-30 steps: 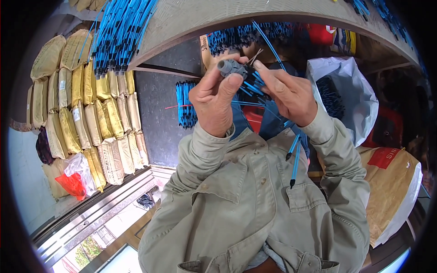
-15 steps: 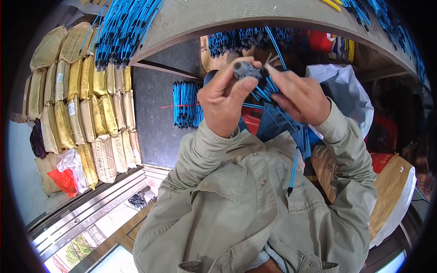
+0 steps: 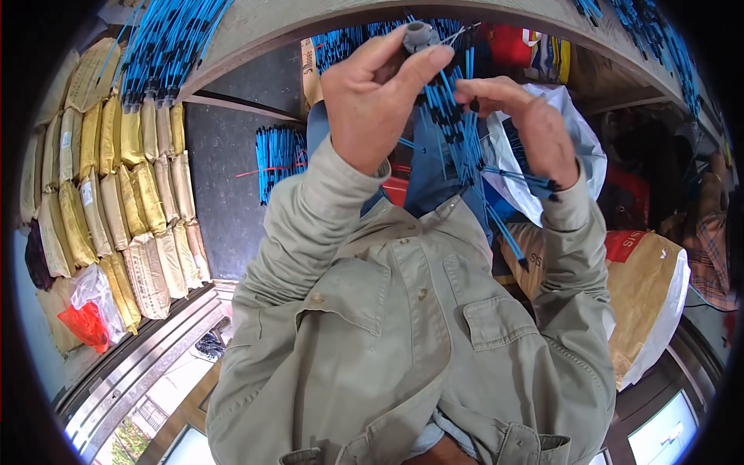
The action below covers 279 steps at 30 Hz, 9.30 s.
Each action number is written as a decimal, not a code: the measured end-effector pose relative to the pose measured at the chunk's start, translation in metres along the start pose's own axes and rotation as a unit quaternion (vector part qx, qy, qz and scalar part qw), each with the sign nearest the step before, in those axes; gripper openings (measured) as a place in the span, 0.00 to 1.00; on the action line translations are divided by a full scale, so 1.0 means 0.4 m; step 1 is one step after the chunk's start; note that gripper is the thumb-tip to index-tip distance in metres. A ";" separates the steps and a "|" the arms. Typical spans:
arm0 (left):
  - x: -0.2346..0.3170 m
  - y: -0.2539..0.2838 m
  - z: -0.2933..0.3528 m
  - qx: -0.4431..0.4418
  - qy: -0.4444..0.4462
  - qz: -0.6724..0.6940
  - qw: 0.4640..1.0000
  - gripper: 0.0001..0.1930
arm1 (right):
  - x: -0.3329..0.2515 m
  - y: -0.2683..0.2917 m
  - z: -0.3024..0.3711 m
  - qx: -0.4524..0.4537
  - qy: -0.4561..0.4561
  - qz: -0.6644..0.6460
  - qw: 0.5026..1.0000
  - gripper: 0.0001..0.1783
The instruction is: Assembling blue wire components into a plastic housing and securing them with pliers.
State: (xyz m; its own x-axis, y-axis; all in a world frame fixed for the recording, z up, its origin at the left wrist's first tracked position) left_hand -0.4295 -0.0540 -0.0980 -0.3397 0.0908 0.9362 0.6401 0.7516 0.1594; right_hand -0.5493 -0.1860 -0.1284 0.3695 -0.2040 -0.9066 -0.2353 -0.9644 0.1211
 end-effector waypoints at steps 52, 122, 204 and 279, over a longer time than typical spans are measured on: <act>-0.051 0.123 0.028 -0.071 0.119 0.176 0.975 0.16 | 0.080 -0.144 -0.032 0.117 0.112 0.199 0.967 0.23; 0.041 -0.048 0.191 0.008 -0.072 0.138 0.988 0.14 | -0.048 -0.124 0.088 0.054 -0.080 -0.012 0.995 0.06; 0.002 0.309 0.061 -0.011 -0.077 -0.121 0.990 0.14 | -0.001 -0.257 -0.349 -0.166 -0.144 -0.142 0.965 0.02; -0.034 0.305 0.101 0.117 -0.005 -0.100 0.988 0.18 | -0.168 -0.226 -0.301 -0.283 0.108 0.660 0.687 0.14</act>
State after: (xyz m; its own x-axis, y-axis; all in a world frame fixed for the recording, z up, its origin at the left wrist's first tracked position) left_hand -0.3745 0.0630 -0.1041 -0.4500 -0.0689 0.8904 0.3840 0.8852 0.2626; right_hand -0.4449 -0.1055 -0.0296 0.3092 -0.9255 0.2189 -0.1293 0.1871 0.9738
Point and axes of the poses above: each hand's wrist, its own z-axis away from the middle knuckle, its own y-axis out of the back of the hand, x = y × z, the point moved 3 cm from there along -z, towards the middle knuckle, and after that the axes turned 1 degree about z, right-handed, at the moved point
